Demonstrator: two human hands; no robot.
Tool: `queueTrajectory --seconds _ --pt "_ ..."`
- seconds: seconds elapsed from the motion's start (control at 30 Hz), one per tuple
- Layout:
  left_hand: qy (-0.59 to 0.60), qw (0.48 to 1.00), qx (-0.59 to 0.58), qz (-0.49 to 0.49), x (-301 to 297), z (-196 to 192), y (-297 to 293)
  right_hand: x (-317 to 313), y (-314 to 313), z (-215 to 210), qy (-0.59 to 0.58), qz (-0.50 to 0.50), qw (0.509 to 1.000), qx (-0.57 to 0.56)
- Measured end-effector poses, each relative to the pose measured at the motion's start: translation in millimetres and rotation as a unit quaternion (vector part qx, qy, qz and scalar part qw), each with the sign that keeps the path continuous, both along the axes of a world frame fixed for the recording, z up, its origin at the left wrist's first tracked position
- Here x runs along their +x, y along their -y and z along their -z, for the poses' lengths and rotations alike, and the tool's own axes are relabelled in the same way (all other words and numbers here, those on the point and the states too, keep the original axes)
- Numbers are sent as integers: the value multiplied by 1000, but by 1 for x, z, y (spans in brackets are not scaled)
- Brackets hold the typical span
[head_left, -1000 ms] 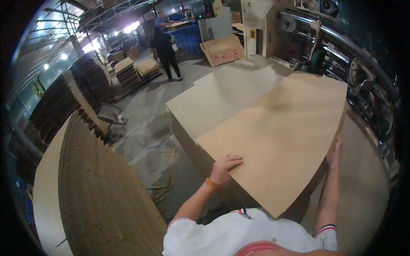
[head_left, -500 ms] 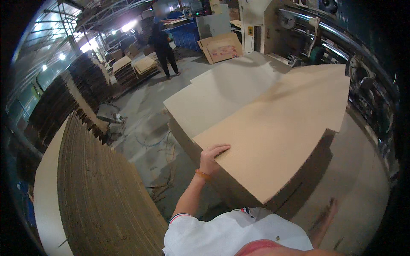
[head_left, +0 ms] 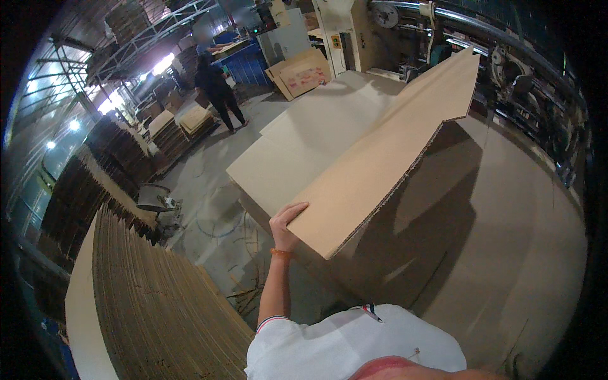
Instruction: The person repeatedly picks up large flat cardboard sheets from a stack and feeds them into a machine. The hands lift each sheet, align it, and place it onto the machine's intake area, then return to the stack for the next sheet.
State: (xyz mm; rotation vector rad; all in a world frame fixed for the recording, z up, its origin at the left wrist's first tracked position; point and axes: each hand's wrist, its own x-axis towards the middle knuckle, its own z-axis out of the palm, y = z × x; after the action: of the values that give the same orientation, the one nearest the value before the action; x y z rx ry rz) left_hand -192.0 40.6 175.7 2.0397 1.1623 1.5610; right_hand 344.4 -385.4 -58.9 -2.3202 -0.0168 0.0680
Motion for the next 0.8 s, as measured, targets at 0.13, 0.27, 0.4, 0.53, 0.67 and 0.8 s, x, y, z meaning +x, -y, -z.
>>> queueTrajectory --seconds 0.13,0.27,0.4,0.53,0.67,0.8 --pt "0 1000 2 3 3 1 0 1 10 0 21 12 999 -30" --pt "9 1000 -3 6 2 2 1 3 17 -1 40 24 997 -59" --pt "-17 1000 17 8 -2 3 3 8 27 1 61 37 993 -94" --pt "-4 999 -24 22 6 0 4 13 65 7 89 73 984 -133" --pt "-25 999 -20 33 19 1 -13 24 161 19 148 105 961 -208" --pt "-11 997 -74 -34 -19 24 -39 50 242 10 136 76 964 -215"
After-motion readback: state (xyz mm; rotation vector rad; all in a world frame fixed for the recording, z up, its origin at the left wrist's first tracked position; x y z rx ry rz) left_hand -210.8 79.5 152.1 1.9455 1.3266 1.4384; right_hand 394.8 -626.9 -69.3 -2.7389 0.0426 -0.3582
